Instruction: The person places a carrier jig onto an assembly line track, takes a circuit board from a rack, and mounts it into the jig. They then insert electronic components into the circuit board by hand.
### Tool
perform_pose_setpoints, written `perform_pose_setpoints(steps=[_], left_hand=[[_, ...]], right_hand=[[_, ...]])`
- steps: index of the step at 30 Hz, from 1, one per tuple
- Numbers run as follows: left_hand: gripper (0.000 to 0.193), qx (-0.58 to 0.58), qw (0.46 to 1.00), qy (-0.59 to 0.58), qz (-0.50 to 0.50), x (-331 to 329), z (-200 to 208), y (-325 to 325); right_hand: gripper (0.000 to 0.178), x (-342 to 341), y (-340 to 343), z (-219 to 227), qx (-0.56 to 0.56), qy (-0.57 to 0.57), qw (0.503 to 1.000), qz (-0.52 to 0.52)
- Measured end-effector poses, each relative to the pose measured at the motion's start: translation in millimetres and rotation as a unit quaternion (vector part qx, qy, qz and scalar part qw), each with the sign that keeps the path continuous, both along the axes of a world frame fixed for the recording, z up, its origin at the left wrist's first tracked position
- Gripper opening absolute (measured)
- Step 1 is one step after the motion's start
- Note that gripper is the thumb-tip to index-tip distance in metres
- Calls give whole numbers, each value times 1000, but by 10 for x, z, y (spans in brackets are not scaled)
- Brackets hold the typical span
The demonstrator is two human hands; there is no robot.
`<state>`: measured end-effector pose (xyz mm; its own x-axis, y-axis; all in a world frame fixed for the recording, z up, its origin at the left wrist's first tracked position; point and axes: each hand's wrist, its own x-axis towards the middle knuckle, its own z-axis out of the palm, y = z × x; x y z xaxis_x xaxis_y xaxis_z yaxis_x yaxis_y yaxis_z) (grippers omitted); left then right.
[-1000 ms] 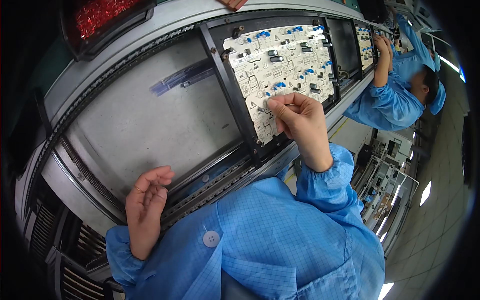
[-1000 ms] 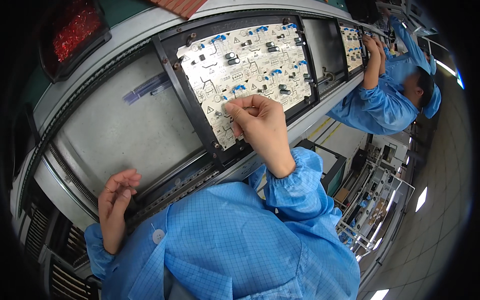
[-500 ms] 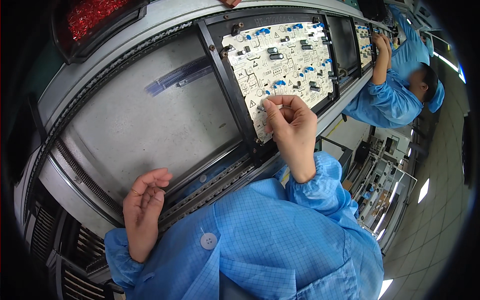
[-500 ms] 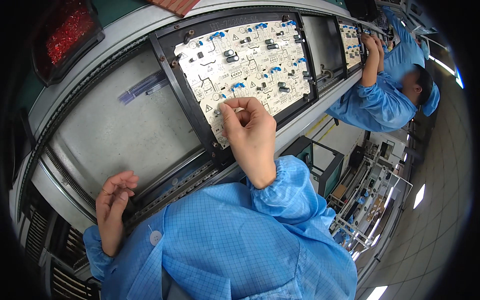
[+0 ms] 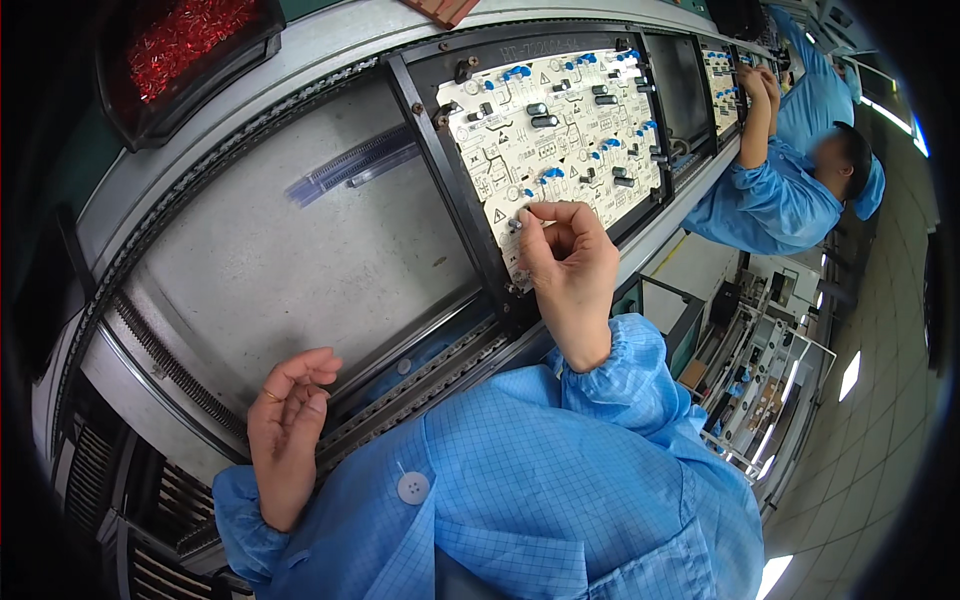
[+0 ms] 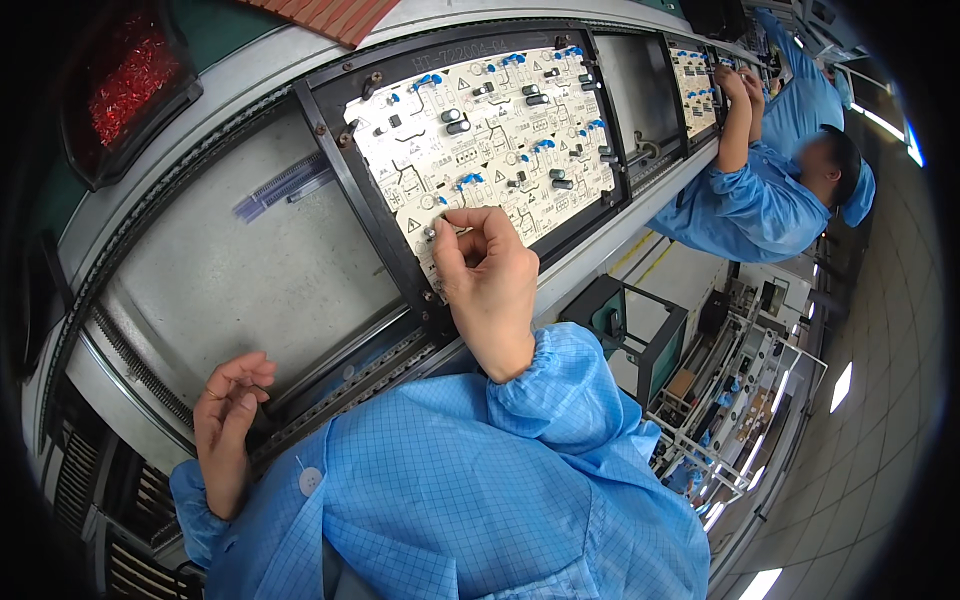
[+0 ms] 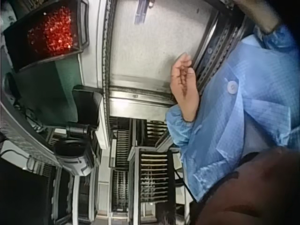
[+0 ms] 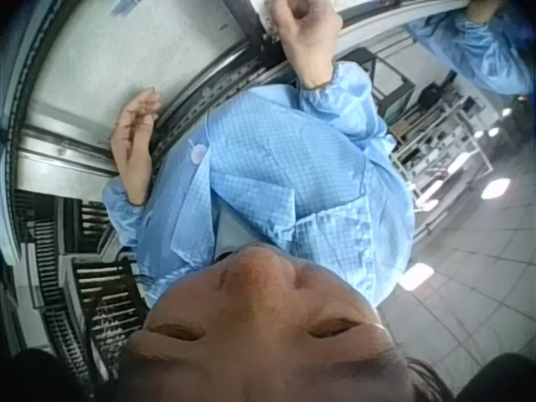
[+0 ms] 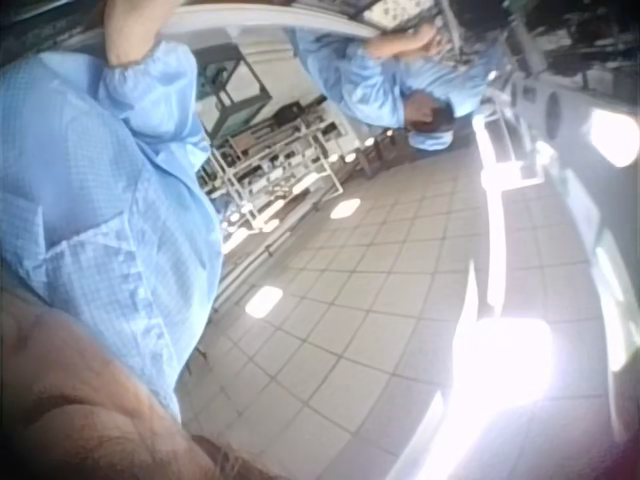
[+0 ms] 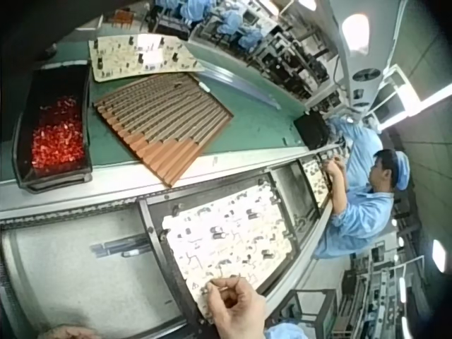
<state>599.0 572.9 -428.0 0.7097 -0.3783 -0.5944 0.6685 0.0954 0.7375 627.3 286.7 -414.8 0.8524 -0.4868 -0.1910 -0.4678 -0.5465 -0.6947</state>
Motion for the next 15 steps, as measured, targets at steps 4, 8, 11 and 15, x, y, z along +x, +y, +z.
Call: perform_pose_setpoints(steps=[4,8,11,15], left_hand=[[36,0,1000,1,5,-18,2,17],[36,16,1000,-10,2,-15,-21,-30],[36,44,999,-21,5,-21,29,-42],[36,43,999,-19,7,-31,21,-57]], right_hand=[[17,19,23,16,-1,-2,1000,1],[16,38,-27,32,5,4,1000,3],[15,43,-8,20,0,-3,1000,2],[13,23,18,-38,-65,-24,997,17]])
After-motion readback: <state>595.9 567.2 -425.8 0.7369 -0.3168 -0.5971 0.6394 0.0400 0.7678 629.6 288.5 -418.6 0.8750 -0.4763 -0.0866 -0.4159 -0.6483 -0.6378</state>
